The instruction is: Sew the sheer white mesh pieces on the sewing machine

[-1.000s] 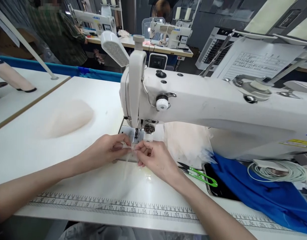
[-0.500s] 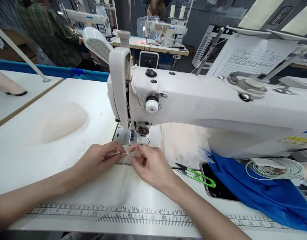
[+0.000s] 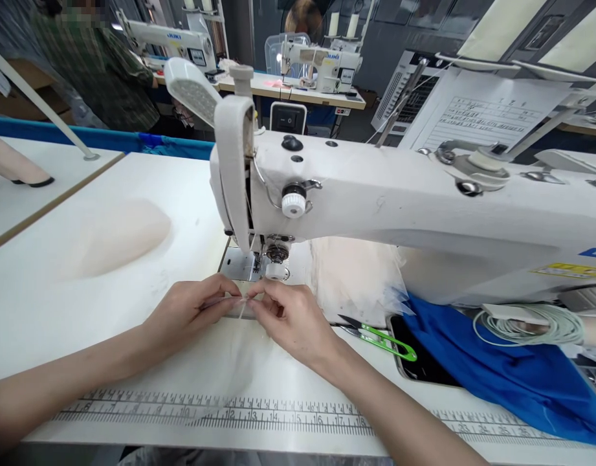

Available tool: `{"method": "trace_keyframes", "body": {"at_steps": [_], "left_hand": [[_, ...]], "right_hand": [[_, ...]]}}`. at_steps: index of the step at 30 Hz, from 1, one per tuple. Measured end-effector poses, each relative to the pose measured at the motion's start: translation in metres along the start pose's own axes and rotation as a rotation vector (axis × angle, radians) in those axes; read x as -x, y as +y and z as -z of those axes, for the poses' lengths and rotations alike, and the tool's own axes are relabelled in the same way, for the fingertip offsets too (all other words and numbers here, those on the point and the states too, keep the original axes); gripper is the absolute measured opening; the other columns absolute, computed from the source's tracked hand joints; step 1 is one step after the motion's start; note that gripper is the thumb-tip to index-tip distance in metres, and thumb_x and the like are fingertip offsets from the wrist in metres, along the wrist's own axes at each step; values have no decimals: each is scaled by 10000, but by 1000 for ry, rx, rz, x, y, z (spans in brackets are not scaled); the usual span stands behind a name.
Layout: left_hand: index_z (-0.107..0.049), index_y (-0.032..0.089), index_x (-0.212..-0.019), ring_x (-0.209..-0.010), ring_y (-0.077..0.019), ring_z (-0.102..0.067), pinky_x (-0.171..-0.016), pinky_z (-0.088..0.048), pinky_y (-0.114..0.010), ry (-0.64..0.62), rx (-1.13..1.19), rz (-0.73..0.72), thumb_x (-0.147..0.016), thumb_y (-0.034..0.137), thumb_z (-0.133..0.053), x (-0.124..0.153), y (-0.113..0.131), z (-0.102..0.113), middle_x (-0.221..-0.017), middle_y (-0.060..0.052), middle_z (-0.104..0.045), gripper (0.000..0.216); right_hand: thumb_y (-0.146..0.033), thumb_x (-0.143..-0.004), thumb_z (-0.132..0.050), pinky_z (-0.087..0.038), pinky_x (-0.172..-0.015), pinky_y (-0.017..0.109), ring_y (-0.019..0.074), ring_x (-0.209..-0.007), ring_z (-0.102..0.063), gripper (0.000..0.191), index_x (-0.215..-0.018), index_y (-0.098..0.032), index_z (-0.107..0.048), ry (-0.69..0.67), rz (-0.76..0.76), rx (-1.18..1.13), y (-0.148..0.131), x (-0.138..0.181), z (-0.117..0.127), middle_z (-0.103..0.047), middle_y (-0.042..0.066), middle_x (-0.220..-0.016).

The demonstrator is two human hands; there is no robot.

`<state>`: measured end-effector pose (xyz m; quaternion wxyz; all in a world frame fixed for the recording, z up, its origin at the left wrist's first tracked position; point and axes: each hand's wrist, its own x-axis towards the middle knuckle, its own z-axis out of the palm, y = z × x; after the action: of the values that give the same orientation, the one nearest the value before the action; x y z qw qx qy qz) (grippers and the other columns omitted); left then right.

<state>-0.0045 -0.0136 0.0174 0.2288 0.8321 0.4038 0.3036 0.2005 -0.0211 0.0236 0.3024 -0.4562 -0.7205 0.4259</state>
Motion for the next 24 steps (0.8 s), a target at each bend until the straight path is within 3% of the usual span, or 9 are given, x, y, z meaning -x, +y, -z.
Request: {"method": "trace_keyframes", "body": {"at_steps": [3,8,10,13,16,20,22,24], "left_hand": [[-493,223,-965,-398,-67,-326,-463,-298,-170,-21,11,12,-945,319,-509,0,1,-2,-470,141,-323,99],[-509,229,-1141,-408,-74,-357,-471,-328,-169,-53,-24,-3,-915,164,-459,1,1,-5,-472,136,-368,241],[-573,219,-1085,-418,-71,-408,-482,-349,-174,-8,-68,-104,-922,161,-461,3,1,-5,-482,113,-455,206],[-642,195,-935,-477,-77,-519,-524,-394,-189,32,-101,-206,-944,204,-479,6,1,-3,-560,56,-610,163],[-683,218,-888,-474,-86,-523,-504,-378,-198,-56,-59,-79,-923,224,-509,7,4,1,-558,51,-620,178],[-698,242,-787,-417,-83,-442,-458,-302,-207,-226,-90,168,-882,251,-547,2,4,1,-482,66,-527,178],[-675,225,-818,-419,-96,-442,-457,-281,-218,-213,-192,193,-878,299,-553,-1,1,-2,-475,62,-505,155],[-629,217,-980,-429,-113,-464,-464,-283,-225,-185,-293,213,-866,328,-573,-4,-2,-4,-485,72,-507,169]], "right_hand": [[-262,-938,-513,-464,-497,223,94,-492,-555,173,-955,-214,-679,69,137,93,5,3,-1,-592,-37,-594],[-89,-891,-551,-383,-414,251,111,-483,-553,207,-968,-210,-700,194,749,661,5,9,5,-635,-17,-572],[-52,-866,-563,-380,-394,261,123,-501,-577,232,-961,-210,-705,168,904,788,1,12,8,-656,-5,-596],[-58,-868,-555,-404,-390,259,128,-529,-606,240,-923,-232,-711,117,991,915,-5,15,12,-675,-8,-613],[-88,-895,-527,-388,-389,262,116,-496,-589,225,-904,-224,-706,102,900,897,-4,16,10,-663,-20,-579],[-152,-942,-491,-437,-474,244,107,-543,-624,211,-903,-201,-693,103,511,603,3,8,0,-717,-8,-682],[-182,-942,-496,-456,-527,238,117,-605,-653,213,-891,-205,-702,67,315,504,7,1,-5,-738,-1,-760],[-190,-919,-518,-438,-538,241,123,-595,-637,205,-882,-224,-716,81,176,489,9,-6,-8,-724,-13,-727]]}}
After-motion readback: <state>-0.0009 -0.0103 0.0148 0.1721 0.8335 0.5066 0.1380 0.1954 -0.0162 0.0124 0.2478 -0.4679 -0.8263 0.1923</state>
